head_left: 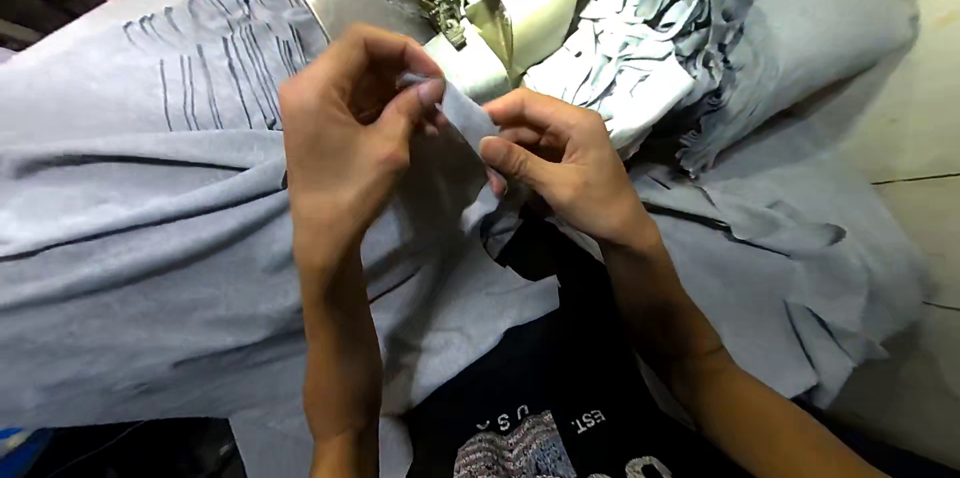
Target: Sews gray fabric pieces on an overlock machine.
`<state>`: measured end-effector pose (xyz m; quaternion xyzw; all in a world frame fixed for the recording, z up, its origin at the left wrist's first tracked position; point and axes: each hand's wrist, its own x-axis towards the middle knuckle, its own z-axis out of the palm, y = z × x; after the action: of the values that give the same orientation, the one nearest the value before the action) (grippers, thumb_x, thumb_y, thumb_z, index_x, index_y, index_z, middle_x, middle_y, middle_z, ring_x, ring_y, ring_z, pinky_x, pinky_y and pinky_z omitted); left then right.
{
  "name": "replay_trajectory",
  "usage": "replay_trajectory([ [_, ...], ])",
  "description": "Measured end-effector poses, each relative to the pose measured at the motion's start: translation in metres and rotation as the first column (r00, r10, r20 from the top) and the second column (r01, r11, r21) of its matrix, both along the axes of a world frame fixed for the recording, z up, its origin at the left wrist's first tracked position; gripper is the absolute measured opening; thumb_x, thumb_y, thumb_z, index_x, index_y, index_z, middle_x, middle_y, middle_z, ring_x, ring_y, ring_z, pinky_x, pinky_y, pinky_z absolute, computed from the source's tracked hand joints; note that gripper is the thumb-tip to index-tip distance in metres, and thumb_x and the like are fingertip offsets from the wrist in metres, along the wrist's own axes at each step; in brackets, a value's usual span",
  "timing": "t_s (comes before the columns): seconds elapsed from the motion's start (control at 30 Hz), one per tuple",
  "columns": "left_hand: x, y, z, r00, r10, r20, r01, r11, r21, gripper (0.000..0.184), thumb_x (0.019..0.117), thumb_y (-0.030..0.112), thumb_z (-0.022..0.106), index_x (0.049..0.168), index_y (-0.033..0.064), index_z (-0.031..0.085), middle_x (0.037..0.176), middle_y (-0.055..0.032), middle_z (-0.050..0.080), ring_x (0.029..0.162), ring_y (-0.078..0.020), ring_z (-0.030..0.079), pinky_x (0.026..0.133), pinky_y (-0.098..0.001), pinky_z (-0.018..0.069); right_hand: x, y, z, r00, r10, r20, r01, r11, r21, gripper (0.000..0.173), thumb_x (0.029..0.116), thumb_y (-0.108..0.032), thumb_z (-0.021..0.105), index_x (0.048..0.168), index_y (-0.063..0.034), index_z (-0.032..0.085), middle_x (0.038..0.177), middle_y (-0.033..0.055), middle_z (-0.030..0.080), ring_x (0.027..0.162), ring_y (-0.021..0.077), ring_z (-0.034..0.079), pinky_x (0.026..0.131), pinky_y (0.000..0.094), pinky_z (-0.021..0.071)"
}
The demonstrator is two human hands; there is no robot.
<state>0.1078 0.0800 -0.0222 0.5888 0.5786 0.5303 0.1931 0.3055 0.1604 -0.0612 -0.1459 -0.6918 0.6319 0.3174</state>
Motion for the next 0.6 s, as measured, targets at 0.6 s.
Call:
replay_trajectory([
  [0.6,0.060,-0.036,-0.026,0.928,0.270,-0.256,-0.317,0.934,-0.165,0.031,0.1067,0.025,0.053,0.128,0.0042,0.058,0.105,-0.0058,0.066,0.084,-0.0131,0.065,0.069,-0.0305,0.0561,0.047,-0.023,-0.057,0.935,-0.288,0.208,0.294,0.956,0.000,0.010,0.1028,-0.012,0.061,0.106,-0.0060,0.069,0.077,-0.0020,0.069,0.061,0.0033,0.059,0.055,0.0159,0.0493],
])
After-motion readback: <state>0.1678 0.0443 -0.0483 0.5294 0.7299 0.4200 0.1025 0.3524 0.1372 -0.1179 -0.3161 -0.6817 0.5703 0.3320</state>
